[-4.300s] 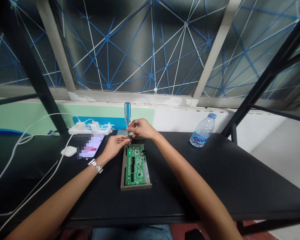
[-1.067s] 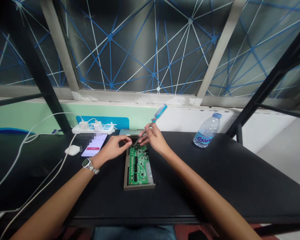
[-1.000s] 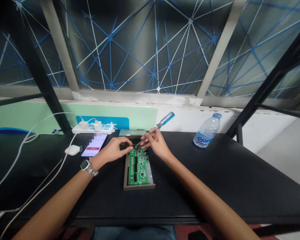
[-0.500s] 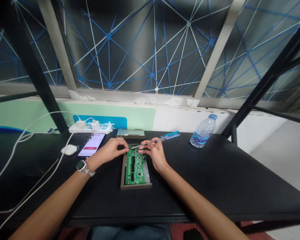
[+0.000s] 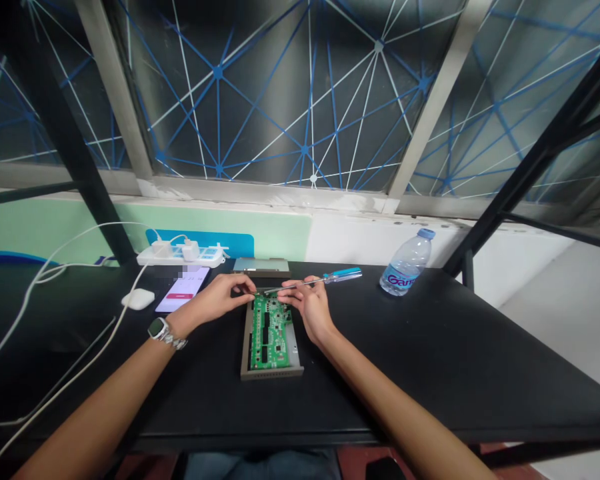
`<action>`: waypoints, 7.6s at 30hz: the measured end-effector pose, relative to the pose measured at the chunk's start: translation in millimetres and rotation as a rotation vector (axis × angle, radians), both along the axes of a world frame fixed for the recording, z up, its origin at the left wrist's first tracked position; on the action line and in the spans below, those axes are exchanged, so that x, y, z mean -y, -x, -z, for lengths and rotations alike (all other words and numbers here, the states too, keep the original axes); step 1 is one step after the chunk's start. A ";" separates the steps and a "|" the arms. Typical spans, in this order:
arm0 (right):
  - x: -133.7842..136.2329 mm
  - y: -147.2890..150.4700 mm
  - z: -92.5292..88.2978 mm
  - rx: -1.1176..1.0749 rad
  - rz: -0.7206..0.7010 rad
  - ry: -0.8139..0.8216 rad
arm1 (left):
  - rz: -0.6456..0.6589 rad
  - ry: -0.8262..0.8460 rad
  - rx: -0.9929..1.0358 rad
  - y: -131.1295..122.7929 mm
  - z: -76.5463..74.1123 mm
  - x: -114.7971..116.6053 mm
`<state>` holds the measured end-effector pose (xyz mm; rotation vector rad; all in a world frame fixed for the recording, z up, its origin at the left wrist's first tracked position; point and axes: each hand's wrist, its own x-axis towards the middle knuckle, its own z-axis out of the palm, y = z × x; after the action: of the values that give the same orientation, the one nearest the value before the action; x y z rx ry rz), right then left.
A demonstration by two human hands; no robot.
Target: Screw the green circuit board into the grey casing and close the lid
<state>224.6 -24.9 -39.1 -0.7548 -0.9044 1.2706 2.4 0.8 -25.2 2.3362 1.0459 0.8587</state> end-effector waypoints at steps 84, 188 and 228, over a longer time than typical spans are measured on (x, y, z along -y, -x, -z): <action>-0.8 -2.7 -4.6 0.133 0.021 0.018 | -0.391 0.166 -0.379 57.9 20.9 -29.5; -64.0 20.3 -71.7 1.275 0.405 -0.530 | -0.065 -0.008 0.221 -42.7 29.4 -28.3; -61.3 4.3 -83.3 1.047 -0.100 -0.440 | 0.056 0.087 0.419 -45.9 30.7 -31.9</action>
<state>220.3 36.5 44.2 -1.0232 -2.0020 0.6441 48.2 32.8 -56.0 1.9839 0.8177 1.1889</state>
